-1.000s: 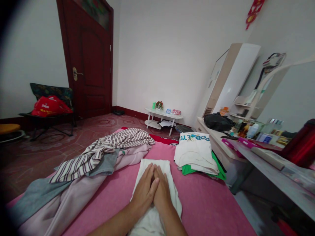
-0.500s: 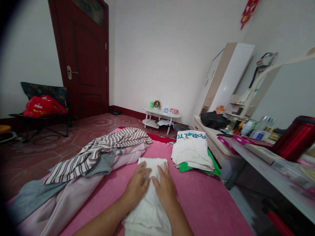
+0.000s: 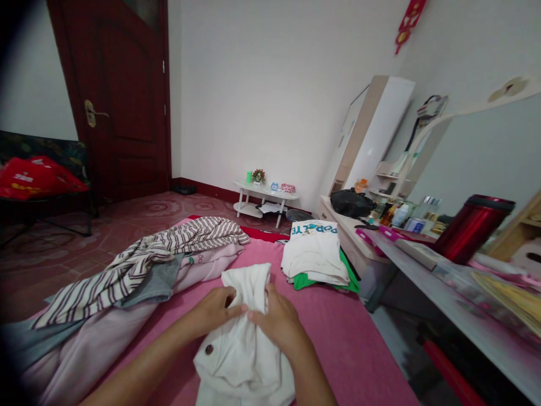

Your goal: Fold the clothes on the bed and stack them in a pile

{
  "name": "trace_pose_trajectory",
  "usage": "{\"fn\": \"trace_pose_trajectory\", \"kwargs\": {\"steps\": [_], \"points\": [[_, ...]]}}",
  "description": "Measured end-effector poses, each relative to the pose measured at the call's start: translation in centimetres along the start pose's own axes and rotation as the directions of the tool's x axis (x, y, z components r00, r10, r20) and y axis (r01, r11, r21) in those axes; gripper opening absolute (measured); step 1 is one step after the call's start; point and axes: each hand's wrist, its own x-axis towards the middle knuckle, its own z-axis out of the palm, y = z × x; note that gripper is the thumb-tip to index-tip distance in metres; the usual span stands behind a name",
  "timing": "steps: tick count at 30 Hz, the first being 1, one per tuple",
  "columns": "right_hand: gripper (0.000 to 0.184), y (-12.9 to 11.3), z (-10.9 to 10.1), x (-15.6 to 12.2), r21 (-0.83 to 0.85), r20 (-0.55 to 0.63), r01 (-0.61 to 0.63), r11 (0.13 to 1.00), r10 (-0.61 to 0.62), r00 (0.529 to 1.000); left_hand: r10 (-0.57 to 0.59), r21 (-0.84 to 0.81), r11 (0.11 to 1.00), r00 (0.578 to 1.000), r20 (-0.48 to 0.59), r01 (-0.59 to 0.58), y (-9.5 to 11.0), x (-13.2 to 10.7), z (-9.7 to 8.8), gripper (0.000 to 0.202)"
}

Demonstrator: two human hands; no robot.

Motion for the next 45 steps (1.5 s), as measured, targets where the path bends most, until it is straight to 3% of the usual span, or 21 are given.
{"fn": "trace_pose_trajectory", "kwargs": {"steps": [2, 4, 6, 10, 12, 15, 17, 20, 23, 25, 27, 29, 31, 33, 37, 40, 42, 45], "points": [[0.081, -1.8, -0.5, -1.1, -0.030, 0.060, 0.027, 0.999, -0.025, 0.998, 0.113, -0.233, 0.966, 0.993, -0.019, -0.114, 0.8, 0.0, 0.0, 0.047], [0.099, -3.3, -0.4, -2.0, -0.077, 0.103, 0.023, 0.997, -0.015, 0.995, 0.166, -0.424, 0.892, 0.986, -0.014, -0.156, 1.5, -0.2, 0.0, 0.049], [0.108, -4.2, 0.6, -2.4, -0.120, 0.068, -0.026, 0.992, 0.034, 0.997, 0.194, -0.527, 0.832, 0.981, -0.012, -0.172, 1.9, -0.5, 0.1, 0.047], [0.083, -4.0, 3.2, -1.6, -0.157, -0.212, -0.151, 0.976, 0.116, 0.970, 0.200, -0.614, 0.757, 0.974, -0.107, -0.223, 1.7, -0.8, 1.4, 0.041], [0.067, -3.1, 3.9, -0.8, -0.075, -0.285, -0.151, 0.986, 0.124, 0.950, 0.154, -0.679, 0.707, 0.980, -0.128, -0.199, 1.2, -0.7, 2.2, 0.042], [0.048, -1.7, 3.8, 0.2, 0.255, -0.269, -0.096, 0.962, 0.166, 0.949, 0.031, -0.750, 0.639, 0.981, -0.193, -0.168, 0.2, -0.2, 3.3, 0.048], [0.044, -1.2, 3.1, 0.5, 0.496, -0.272, -0.012, 0.868, 0.168, 0.947, -0.026, -0.703, 0.693, 0.969, -0.247, -0.161, -0.6, 0.1, 3.8, 0.049], [0.041, -1.3, 0.7, 0.9, 0.617, -0.399, 0.135, 0.775, 0.161, 0.903, -0.028, -0.551, 0.825, 0.965, -0.260, -0.124, -1.3, 0.3, 4.3, 0.048], [0.041, -1.2, -4.0, 2.5, 0.475, -0.590, 0.186, 0.860, 0.154, 0.793, 0.007, -0.454, 0.883, 0.971, -0.237, -0.117, -1.4, 0.2, 4.6, 0.047], [0.047, -0.4, -8.0, 4.7, 0.274, -0.686, 0.100, 0.956, 0.121, 0.717, 0.015, -0.408, 0.907, 0.974, -0.224, -0.108, -1.2, 0.2, 4.7, 0.046], [0.056, 1.3, -11.5, 7.6, 0.064, -0.716, -0.105, 0.992, 0.119, 0.688, 0.013, -0.374, 0.923, 0.978, -0.208, -0.092, -1.1, 0.4, 4.9, 0.045], [0.067, 3.8, -13.4, 10.5, -0.103, -0.646, -0.319, 0.942, 0.181, 0.742, 0.010, -0.341, 0.936, 0.978, -0.208, -0.082, -1.2, 0.6, 5.0, 0.041], [0.081, 6.8, -13.4, 12.4, -0.221, -0.463, -0.469, 0.855, 0.331, 0.822, 0.000, -0.314, 0.947, 0.975, -0.221, -0.072, -1.3, 0.7, 5.1, 0.039], [0.087, 9.7, -11.7, 13.2, -0.258, -0.323, -0.543, 0.799, 0.459, 0.828, -0.012, -0.302, 0.952, 0.973, -0.230, -0.059, -1.5, 0.8, 5.2, 0.039], [0.091, 13.6, -8.6, 13.1, -0.260, -0.317, -0.567, 0.781, 0.486, 0.814, -0.012, -0.273, 0.960, 0.973, -0.230, -0.053, -1.7, 0.8, 5.4, 0.037], [0.085, 13.5, -10.1, 13.5, -0.278, -0.265, -0.549, 0.788, 0.486, 0.833, -0.006, -0.230, 0.972, 0.973, -0.232, -0.049, -1.6, 0.7, 5.4, 0.036], [0.078, 12.2, -12.0, 14.0, -0.298, -0.298, -0.536, 0.790, 0.457, 0.838, -0.002, -0.209, 0.977, 0.974, -0.226, -0.047, -1.6, 0.7, 5.4, 0.034], [0.062, 10.0, -13.7, 14.5, -0.388, -0.466, -0.428, 0.816, 0.227, 0.855, 0.018, -0.210, 0.976, 0.976, -0.217, -0.065, -1.8, 0.7, 5.6, 0.033]]}}
